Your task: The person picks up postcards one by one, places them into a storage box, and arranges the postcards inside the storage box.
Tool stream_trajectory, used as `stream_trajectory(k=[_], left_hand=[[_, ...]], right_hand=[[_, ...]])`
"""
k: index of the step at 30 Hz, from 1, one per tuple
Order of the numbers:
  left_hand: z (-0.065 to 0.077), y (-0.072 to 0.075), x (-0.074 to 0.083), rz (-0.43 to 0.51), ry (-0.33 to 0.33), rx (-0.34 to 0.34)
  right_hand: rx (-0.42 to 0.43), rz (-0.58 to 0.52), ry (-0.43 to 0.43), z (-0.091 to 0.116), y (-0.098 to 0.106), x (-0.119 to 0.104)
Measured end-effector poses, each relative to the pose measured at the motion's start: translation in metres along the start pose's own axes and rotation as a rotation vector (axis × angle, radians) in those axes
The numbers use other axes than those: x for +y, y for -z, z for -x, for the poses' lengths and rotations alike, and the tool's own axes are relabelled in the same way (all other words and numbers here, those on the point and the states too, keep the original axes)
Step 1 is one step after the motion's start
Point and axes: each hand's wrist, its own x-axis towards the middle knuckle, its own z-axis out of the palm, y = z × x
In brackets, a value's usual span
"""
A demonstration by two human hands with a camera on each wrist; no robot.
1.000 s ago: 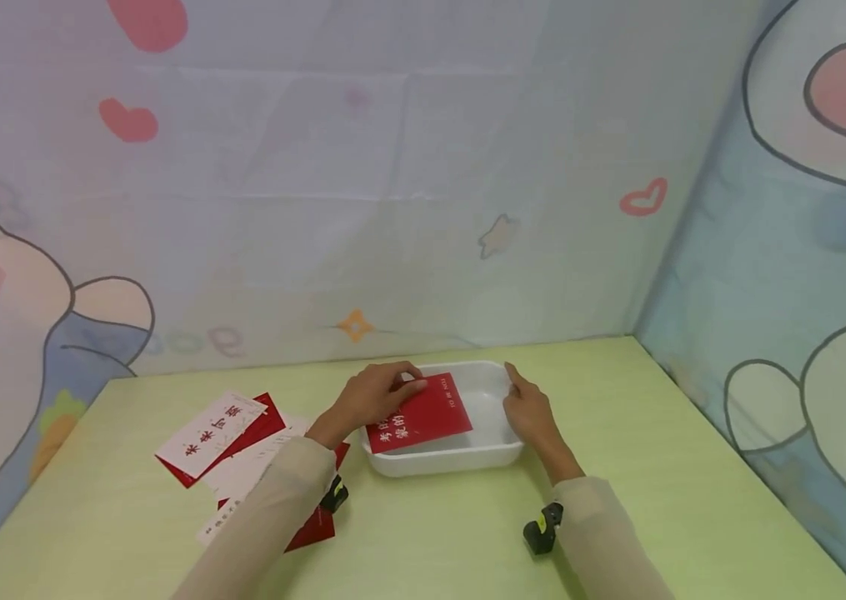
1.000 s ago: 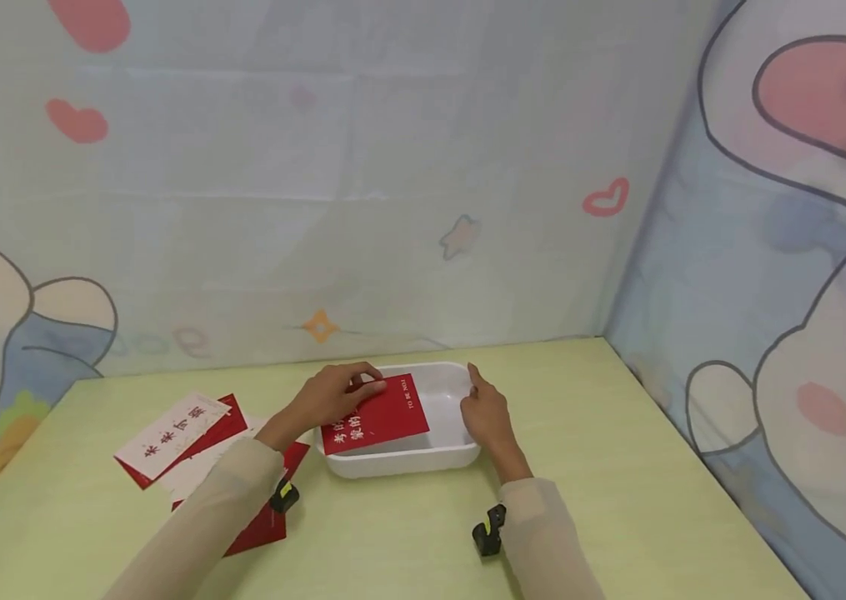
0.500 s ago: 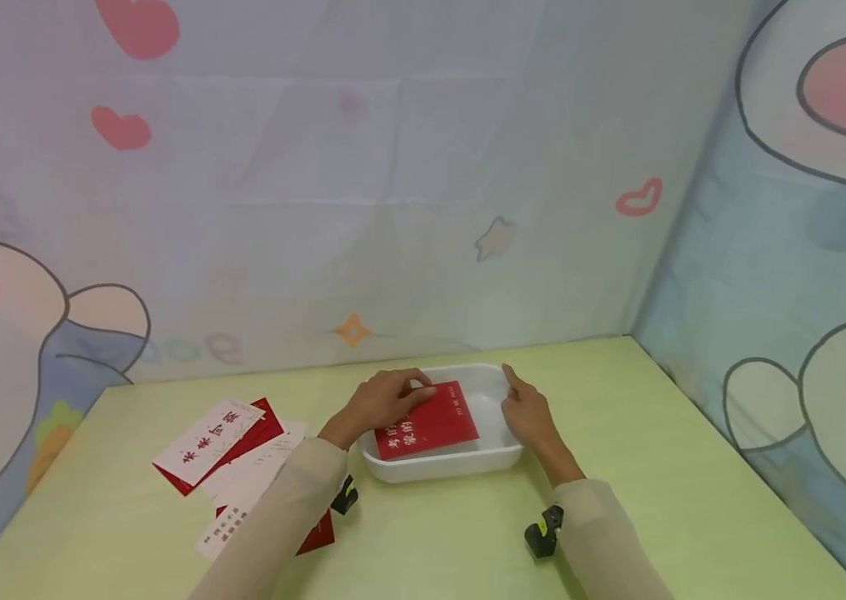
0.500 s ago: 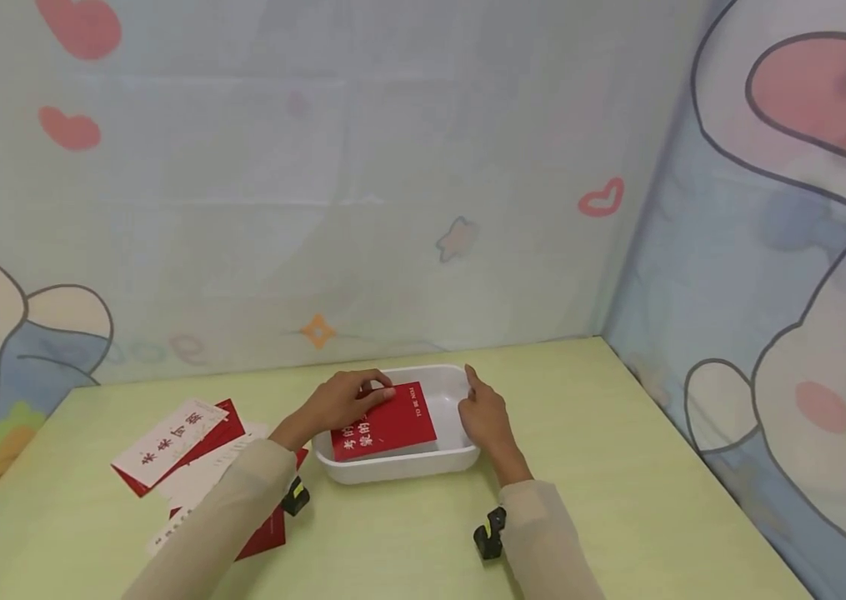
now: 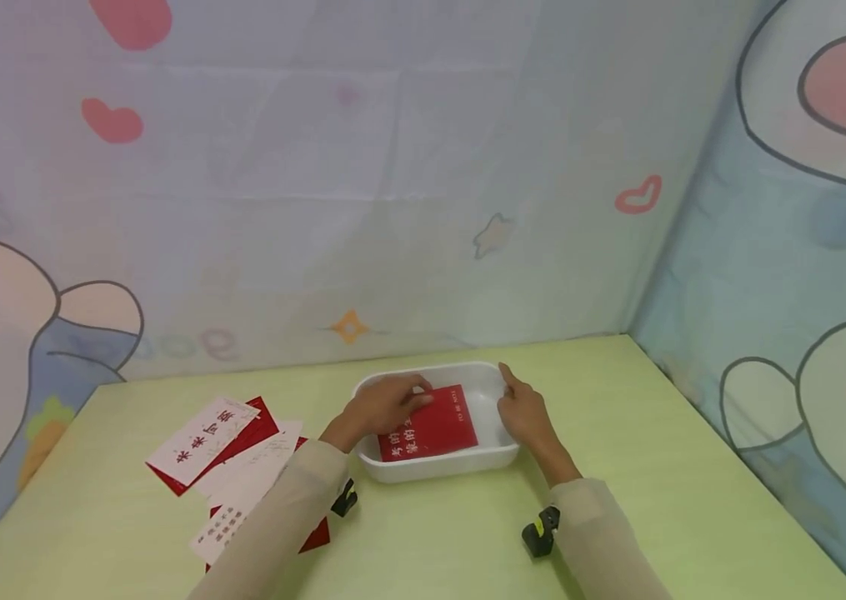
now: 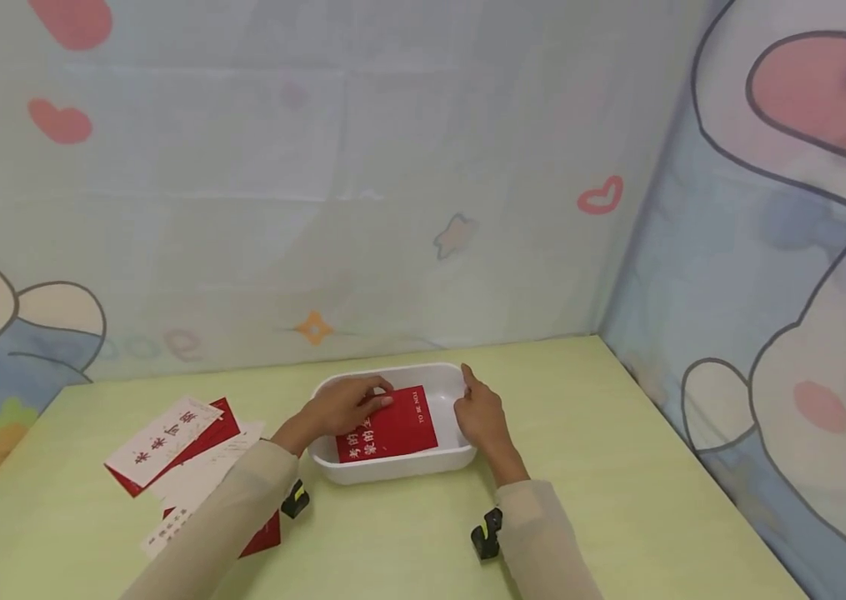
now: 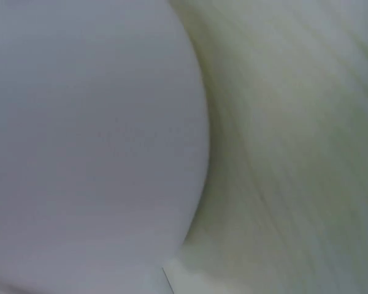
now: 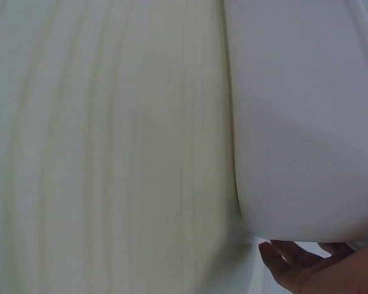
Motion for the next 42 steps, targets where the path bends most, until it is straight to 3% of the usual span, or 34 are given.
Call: stream_trajectory(k=[8,18,30,42], left_hand=[[0.001,-0.007,-0.006,-0.045,0.003,-0.013],[-0.005,-0.004,0.002,-0.134,-0.036,-0.029],[-0.01,-0.007,0.008,-0.177,-0.022,-0.075],[-0.011,-0.01,0.011,-0.243,-0.03,-0.087]], right_hand=[[-0.002,0.0,0.01,-0.001,-0.003,0.002],[0.002,0.116,0.121,-0.007,0.012,-0.001],[-0.035,0.233,0.123,-0.018,0.024,-0.002],[-0.037,0.333,0.113,-0.019,0.019,0.002]])
